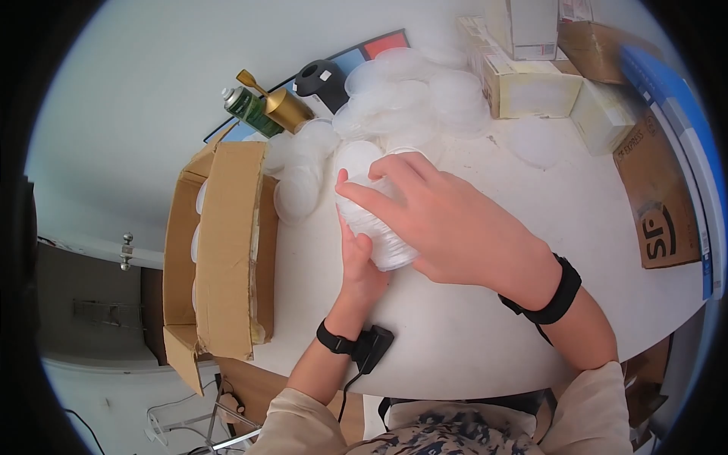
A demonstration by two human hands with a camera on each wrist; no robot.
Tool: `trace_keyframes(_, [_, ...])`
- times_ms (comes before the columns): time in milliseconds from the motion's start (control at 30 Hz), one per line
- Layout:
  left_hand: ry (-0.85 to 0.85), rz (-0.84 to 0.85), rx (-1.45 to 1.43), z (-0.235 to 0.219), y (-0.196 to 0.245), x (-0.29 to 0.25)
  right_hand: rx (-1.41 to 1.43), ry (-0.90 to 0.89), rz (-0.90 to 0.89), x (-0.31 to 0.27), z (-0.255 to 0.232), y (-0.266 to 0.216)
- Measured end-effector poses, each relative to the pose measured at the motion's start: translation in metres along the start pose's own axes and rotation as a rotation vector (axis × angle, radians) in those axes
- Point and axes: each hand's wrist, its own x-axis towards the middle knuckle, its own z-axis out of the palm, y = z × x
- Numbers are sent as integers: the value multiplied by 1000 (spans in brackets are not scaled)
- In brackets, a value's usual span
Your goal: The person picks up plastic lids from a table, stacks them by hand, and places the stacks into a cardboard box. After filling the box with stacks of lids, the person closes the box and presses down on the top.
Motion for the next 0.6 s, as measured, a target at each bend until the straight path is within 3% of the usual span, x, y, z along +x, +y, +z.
trace_keyframes(300, [40,83,100,-7,-4,-3,37,-63,-14,4,-10,-9])
trace_keyframes(367, [59,128,89,-6,-2,-2,199,67,52,5,-11,-8])
trace_keyframes(400, [75,158,79,-5,-2,-2,197,65,29,4,-12,-5])
trace_keyframes(467, [119,212,100,-5,-1,-1,236,92,219,3,-14,-2])
trace_keyframes(500, [156,246,119,-5,-1,-1,232,91,197,3,-17,0])
trace_keyframes(567, [151,330,211,-3,0,-3,472,-260,491,2,-22,5])
trace_keyframes(600, [144,390,302,-2,-1,-4,466,-259,473,1,-20,9])
